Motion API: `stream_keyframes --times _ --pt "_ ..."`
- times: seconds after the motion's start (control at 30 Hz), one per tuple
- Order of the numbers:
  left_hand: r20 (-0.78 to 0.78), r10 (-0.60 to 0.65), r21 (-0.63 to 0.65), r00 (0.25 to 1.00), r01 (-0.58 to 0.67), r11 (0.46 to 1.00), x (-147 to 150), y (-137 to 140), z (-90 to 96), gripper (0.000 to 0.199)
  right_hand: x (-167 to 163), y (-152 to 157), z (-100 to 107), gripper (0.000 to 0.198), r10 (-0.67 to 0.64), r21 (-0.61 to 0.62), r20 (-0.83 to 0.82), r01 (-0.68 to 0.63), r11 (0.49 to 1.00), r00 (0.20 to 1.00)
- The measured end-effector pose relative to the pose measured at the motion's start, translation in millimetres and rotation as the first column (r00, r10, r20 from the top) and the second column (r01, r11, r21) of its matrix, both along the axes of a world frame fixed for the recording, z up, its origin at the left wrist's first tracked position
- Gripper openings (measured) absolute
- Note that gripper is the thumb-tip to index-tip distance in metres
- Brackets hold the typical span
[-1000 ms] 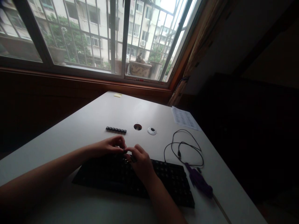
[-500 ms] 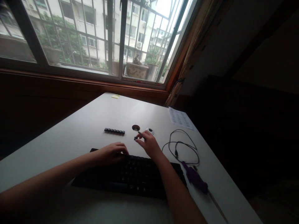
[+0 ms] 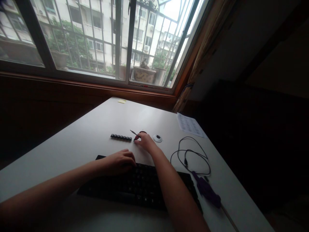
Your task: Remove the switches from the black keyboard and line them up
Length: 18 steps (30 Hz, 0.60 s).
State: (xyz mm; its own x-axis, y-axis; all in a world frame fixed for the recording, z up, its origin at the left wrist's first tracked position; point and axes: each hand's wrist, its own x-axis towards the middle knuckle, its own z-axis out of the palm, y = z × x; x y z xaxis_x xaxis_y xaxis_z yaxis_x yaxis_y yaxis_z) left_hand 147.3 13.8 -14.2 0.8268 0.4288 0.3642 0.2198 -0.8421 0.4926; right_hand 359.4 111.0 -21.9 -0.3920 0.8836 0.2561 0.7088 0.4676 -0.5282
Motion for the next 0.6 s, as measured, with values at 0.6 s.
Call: stream_keyframes --times 0.6 --pt "-0.008 0.005 -0.025 1.0 -0.005 1.0 1 -2 6.1 0.02 6 8 -15 0.024 0.006 -0.018 -0.063 -0.008 1.0 0.998"
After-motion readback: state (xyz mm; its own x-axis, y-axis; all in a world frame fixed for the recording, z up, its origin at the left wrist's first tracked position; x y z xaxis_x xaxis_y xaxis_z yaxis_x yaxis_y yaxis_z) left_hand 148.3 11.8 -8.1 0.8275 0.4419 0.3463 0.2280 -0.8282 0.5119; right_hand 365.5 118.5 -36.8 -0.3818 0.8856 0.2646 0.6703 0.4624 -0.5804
